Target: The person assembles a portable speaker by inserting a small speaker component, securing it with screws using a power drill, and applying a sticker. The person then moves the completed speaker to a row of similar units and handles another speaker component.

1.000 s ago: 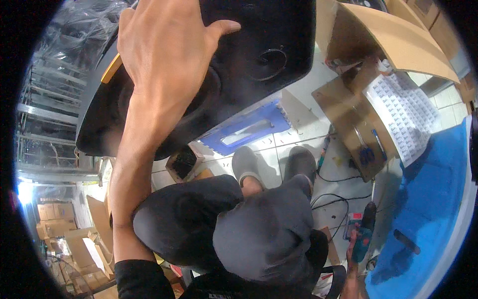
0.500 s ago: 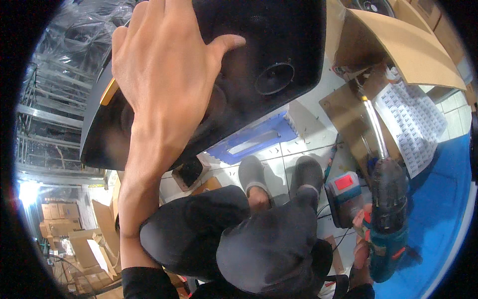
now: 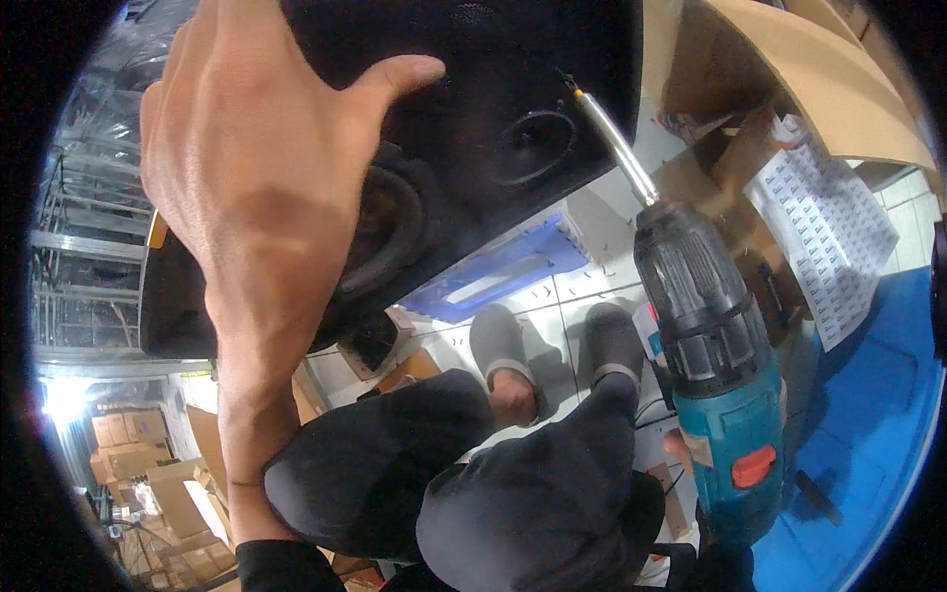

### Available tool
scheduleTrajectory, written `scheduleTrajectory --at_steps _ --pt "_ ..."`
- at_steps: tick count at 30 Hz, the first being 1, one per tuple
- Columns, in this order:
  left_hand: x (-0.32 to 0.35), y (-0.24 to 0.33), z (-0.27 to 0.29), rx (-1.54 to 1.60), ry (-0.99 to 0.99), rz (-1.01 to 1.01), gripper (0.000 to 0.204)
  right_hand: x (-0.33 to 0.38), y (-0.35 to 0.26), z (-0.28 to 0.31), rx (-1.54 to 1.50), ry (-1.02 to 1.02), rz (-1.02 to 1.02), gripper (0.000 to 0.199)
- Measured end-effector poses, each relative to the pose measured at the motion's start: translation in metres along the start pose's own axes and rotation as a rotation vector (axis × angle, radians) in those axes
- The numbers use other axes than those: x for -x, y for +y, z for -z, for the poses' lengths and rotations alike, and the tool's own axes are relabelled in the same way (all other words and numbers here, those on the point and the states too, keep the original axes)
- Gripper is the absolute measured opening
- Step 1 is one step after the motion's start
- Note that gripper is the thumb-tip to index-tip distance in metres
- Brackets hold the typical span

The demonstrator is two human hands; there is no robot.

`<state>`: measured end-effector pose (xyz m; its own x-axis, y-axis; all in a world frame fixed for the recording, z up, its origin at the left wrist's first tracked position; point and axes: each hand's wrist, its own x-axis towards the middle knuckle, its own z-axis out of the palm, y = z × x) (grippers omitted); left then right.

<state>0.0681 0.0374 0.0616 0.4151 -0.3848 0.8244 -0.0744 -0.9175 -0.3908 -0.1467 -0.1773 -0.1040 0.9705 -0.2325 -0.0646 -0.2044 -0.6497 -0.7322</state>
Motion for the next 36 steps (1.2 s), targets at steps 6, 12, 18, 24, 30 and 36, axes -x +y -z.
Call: scheduleTrajectory --at_steps 6,12,18,24,30,36 --pt "0.003 0.008 0.001 0.020 0.053 -0.018 0.065 -0.014 -0.007 -0.002 0.020 -0.009 0.026 0.033" --pt "-0.003 -0.004 -0.009 -0.011 0.000 0.026 0.064 -0.022 -0.012 -0.002 0.040 -0.015 0.044 0.033" --pt "-0.003 0.001 0.002 0.094 -0.050 0.024 0.065 -0.025 -0.016 -0.001 0.053 -0.021 0.053 0.033" --pt "-0.001 -0.001 -0.009 -0.027 0.033 0.027 0.066 -0.027 -0.019 0.001 0.063 -0.019 0.061 0.033" --pt "0.002 -0.015 -0.015 -0.029 0.000 -0.012 0.065 -0.029 -0.022 0.002 0.067 -0.018 -0.019 0.033" --pt "0.007 -0.019 -0.016 -0.003 0.000 -0.026 0.065 -0.030 -0.025 0.004 0.086 -0.016 0.079 0.033"
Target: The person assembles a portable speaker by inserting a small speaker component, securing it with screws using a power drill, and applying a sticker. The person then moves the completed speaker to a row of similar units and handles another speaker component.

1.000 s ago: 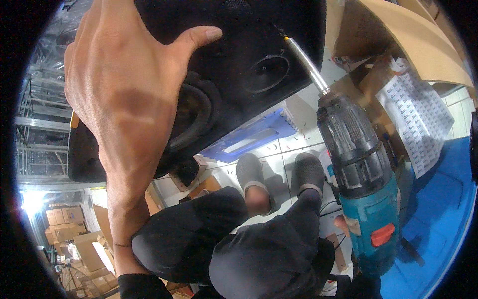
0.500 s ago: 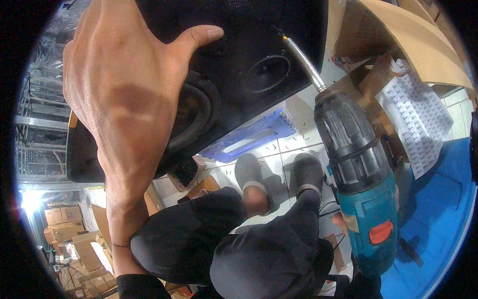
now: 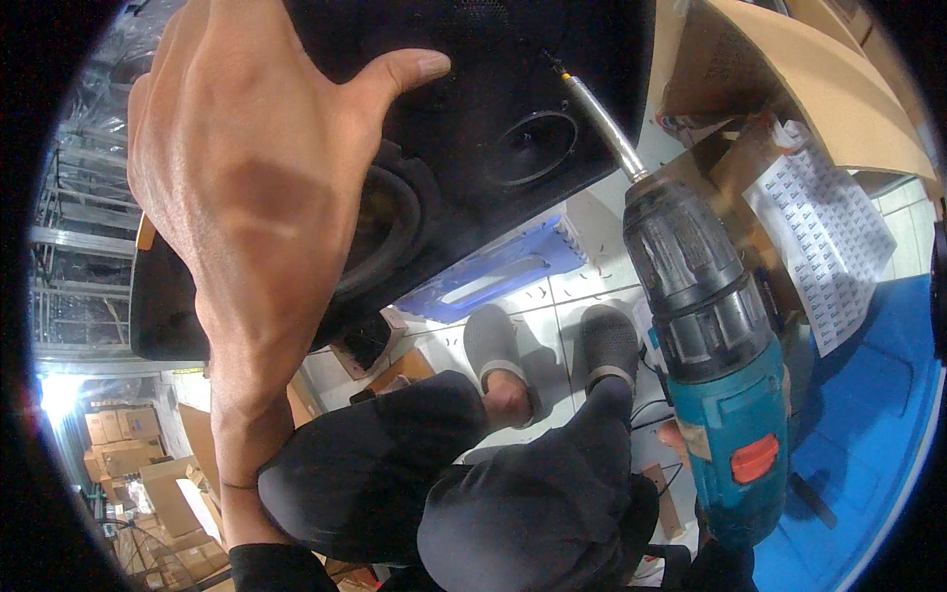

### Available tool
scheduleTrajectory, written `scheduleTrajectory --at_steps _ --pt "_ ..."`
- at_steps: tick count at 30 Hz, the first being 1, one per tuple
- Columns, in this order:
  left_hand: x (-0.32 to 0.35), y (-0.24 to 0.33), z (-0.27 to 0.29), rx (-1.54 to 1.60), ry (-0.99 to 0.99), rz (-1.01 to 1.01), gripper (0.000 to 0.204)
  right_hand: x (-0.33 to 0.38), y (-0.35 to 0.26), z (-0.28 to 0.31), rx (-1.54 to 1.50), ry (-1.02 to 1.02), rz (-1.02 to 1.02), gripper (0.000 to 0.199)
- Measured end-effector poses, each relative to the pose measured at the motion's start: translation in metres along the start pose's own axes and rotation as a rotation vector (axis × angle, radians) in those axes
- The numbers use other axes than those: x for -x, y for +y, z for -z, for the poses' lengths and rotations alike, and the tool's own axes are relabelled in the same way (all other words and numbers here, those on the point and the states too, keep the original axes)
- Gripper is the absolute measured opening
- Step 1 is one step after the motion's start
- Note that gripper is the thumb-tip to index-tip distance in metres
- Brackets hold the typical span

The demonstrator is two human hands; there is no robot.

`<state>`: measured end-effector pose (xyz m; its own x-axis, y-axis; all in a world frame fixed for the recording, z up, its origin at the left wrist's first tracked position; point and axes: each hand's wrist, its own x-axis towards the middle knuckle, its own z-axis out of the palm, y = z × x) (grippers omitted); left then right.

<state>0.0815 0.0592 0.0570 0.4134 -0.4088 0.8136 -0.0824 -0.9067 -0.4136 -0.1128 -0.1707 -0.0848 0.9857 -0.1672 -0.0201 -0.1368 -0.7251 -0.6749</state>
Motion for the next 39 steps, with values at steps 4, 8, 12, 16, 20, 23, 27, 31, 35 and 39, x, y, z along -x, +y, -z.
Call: scheduleTrajectory --at_steps 4,8,12,16,20,23,27,31,35,39 --pt "0.003 -0.004 -0.001 0.007 -0.001 -0.003 0.064 -0.001 -0.002 0.003 0.009 0.003 0.004 0.033" --pt "0.004 -0.006 -0.001 0.011 -0.002 -0.002 0.064 0.000 -0.005 0.005 0.020 0.004 0.011 0.033" --pt "0.006 -0.005 -0.001 0.013 0.000 -0.006 0.064 0.001 -0.008 0.006 0.032 0.006 0.014 0.033" --pt "0.006 -0.005 0.000 0.016 0.000 0.000 0.064 0.002 -0.009 0.009 0.050 0.003 0.014 0.033" --pt "0.006 -0.005 0.000 0.023 0.004 0.005 0.063 0.004 -0.011 0.013 0.059 0.002 0.011 0.034" --pt "0.007 -0.005 0.000 0.024 0.002 0.005 0.063 0.005 -0.011 0.015 0.068 0.004 0.013 0.034" --pt "0.008 -0.005 -0.001 0.022 -0.002 0.004 0.063 0.006 -0.013 0.017 0.079 0.004 0.021 0.034" --pt "0.009 -0.006 0.000 0.021 -0.003 0.001 0.063 0.006 -0.014 0.023 0.084 0.011 0.026 0.034" --pt "0.011 -0.009 0.001 0.025 -0.010 -0.002 0.062 0.008 -0.016 0.035 0.087 0.015 0.064 0.034" --pt "0.012 -0.013 -0.003 0.028 -0.004 -0.012 0.062 0.009 -0.021 0.038 0.193 -0.053 -0.177 0.033"
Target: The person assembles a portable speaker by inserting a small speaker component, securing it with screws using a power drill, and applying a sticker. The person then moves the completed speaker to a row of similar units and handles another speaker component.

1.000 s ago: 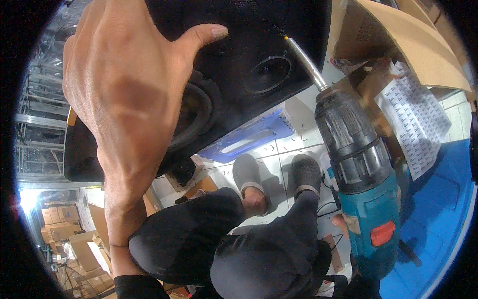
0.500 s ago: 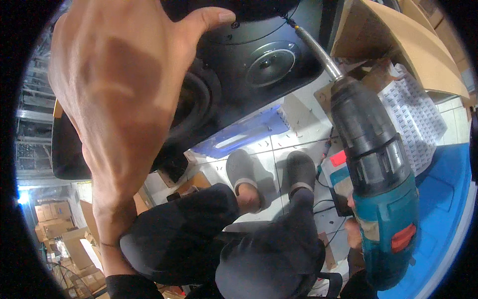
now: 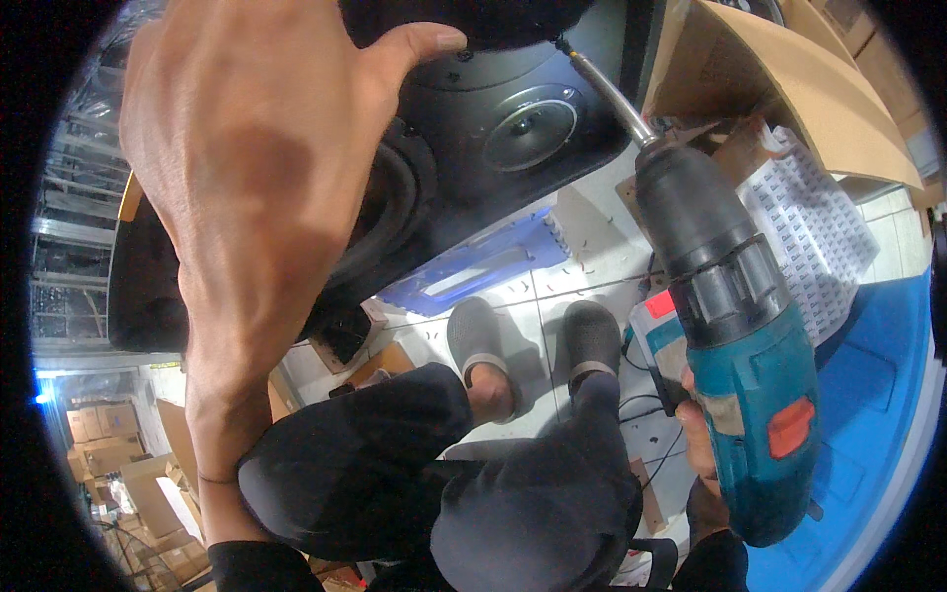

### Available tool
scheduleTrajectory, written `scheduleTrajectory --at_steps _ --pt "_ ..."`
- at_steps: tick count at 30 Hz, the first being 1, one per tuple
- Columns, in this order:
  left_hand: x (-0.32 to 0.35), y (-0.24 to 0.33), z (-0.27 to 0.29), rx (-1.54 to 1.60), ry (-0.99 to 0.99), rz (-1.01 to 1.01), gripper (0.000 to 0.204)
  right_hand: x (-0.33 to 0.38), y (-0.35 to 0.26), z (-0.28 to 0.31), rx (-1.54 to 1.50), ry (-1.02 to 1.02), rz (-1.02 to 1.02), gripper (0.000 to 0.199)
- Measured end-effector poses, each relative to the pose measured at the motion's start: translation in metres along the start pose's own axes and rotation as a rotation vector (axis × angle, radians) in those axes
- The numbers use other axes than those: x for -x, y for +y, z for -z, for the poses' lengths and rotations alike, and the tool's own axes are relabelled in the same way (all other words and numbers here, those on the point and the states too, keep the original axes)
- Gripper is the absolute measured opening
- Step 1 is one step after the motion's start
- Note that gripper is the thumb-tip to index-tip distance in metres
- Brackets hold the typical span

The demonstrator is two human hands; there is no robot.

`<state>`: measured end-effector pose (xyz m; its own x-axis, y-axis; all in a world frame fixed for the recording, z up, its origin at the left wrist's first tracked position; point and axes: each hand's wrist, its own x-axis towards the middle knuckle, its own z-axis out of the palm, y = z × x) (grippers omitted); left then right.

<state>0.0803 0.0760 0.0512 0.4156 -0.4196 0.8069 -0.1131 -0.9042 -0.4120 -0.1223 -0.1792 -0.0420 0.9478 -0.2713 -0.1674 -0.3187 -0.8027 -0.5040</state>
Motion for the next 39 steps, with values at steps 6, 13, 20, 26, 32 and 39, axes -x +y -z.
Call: scheduleTrajectory --at_steps 6,13,20,26,32,39 --pt "0.000 -0.002 -0.003 0.002 0.005 -0.007 0.062 -0.004 -0.006 -0.005 -0.050 0.033 0.101 0.030" --pt "0.000 -0.003 -0.001 0.005 0.004 -0.011 0.061 -0.008 -0.008 -0.008 -0.059 0.040 0.132 0.028" --pt "0.003 -0.002 0.002 0.008 0.003 -0.015 0.061 -0.013 -0.010 -0.010 -0.047 0.048 0.125 0.026" --pt "0.000 -0.003 0.000 0.012 0.007 -0.019 0.060 -0.018 -0.011 -0.009 -0.041 0.061 0.121 0.025" --pt "-0.002 -0.004 -0.001 0.016 0.010 -0.026 0.060 -0.022 -0.015 -0.008 -0.033 0.058 0.116 0.024" --pt "-0.004 -0.003 0.001 0.025 0.006 -0.030 0.060 -0.024 -0.020 0.000 0.033 0.037 0.028 0.023"
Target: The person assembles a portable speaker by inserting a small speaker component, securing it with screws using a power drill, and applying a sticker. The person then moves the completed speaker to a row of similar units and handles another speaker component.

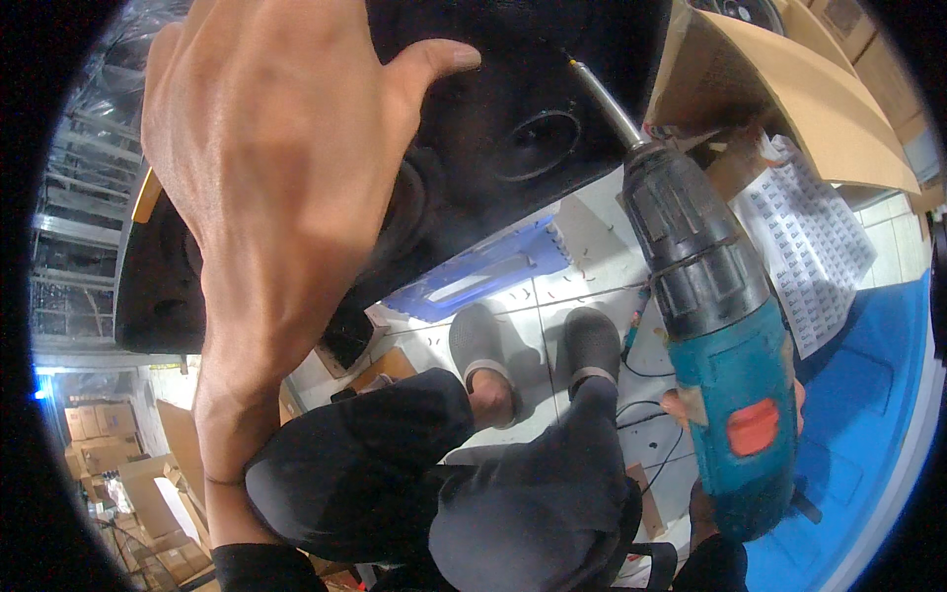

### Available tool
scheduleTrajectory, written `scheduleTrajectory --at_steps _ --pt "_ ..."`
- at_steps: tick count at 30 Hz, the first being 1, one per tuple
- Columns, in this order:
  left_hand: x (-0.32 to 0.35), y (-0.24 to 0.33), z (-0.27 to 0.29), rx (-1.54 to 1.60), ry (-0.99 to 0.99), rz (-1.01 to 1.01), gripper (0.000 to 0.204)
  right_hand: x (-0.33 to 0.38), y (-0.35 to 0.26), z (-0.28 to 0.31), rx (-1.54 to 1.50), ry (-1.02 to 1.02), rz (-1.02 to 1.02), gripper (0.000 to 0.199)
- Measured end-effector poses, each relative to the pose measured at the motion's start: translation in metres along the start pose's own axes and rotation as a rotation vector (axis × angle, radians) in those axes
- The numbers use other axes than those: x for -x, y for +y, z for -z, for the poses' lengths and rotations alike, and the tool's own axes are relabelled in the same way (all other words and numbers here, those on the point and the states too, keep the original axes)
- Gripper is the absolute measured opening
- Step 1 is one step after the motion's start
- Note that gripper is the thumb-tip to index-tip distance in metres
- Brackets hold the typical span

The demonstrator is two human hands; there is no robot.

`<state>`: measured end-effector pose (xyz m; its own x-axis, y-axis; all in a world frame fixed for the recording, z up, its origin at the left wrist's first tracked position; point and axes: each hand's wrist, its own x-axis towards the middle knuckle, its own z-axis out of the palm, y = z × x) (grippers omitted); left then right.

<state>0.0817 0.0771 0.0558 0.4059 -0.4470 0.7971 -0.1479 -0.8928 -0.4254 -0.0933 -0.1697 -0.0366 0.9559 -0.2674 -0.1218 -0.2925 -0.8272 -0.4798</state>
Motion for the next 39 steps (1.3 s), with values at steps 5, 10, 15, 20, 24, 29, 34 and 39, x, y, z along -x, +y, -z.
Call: scheduleTrajectory --at_steps 5,10,15,20,24,29,34,39 --pt "0.004 0.006 0.012 0.024 -0.007 0.000 0.059 -0.032 -0.036 0.025 0.158 0.135 -0.315 0.023" --pt "0.005 0.011 0.020 0.042 -0.001 0.005 0.059 -0.102 -0.063 0.046 0.294 0.164 -0.629 0.024" --pt "-0.003 0.015 0.020 0.042 -0.007 0.010 0.059 -0.118 -0.081 0.045 0.366 0.166 -0.799 0.026" --pt "-0.012 0.018 0.022 0.022 -0.023 0.026 0.058 -0.123 -0.087 0.039 0.418 0.170 -1.060 0.028" --pt "-0.020 0.022 0.022 0.009 -0.044 0.038 0.058 -0.112 -0.072 0.032 0.429 0.194 -1.116 0.029" --pt "-0.029 0.007 0.024 0.179 -0.028 -0.044 0.055 -0.069 -0.024 0.027 0.246 0.293 -0.691 0.033" --pt "-0.019 -0.002 0.005 0.272 -0.021 0.009 0.036 0.008 0.058 0.007 -0.327 0.468 0.083 0.039" --pt "-0.015 -0.004 -0.007 0.227 0.044 0.029 0.026 0.058 0.122 -0.013 -0.711 0.509 0.299 0.046"
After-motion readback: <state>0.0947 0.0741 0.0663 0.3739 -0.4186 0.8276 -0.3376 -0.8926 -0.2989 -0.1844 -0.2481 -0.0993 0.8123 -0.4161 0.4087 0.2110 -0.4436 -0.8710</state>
